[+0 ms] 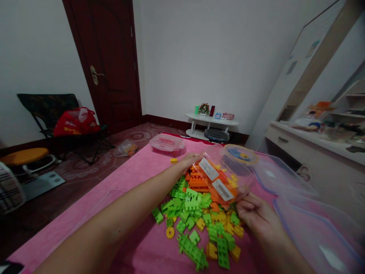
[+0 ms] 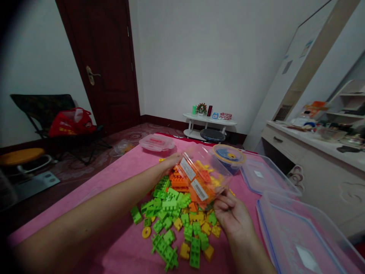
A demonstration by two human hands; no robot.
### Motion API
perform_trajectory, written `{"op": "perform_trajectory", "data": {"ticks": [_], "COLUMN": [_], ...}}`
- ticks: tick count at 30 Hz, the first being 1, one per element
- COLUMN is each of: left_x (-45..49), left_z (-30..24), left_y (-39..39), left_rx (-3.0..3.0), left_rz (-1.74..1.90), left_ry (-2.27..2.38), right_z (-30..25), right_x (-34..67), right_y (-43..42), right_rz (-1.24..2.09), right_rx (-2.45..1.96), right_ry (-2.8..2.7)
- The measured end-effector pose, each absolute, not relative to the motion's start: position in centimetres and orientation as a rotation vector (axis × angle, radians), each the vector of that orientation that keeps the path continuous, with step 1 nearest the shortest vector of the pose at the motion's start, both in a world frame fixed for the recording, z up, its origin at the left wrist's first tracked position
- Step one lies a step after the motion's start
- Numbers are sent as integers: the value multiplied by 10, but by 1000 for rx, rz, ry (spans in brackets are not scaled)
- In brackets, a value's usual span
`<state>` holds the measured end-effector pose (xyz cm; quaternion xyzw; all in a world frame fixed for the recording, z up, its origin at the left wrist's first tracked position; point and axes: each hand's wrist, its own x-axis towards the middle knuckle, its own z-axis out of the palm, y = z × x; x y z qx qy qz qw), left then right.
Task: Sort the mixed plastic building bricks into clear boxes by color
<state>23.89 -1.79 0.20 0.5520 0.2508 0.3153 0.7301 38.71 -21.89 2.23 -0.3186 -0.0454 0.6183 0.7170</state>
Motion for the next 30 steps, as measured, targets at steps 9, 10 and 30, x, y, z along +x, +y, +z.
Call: {"op": "perform_trajectory", "data": {"ticks": [9,10,30], "left_x": [228,224,242], "left_z": [37,40,25], "left_y": [-55,-61,-83], "left_rx": [1762,1923,2605], "left_rz": [827,763,319], "left_ry": [662,595,736], "right_z": [48,51,90], "right_x": [401,402,370], "right_y": [-230,-231,-242], "right_rz": [1285,1277,1179], "right_rx": [-683,-684,-646], "right_ry": [-192,-226,-75]}}
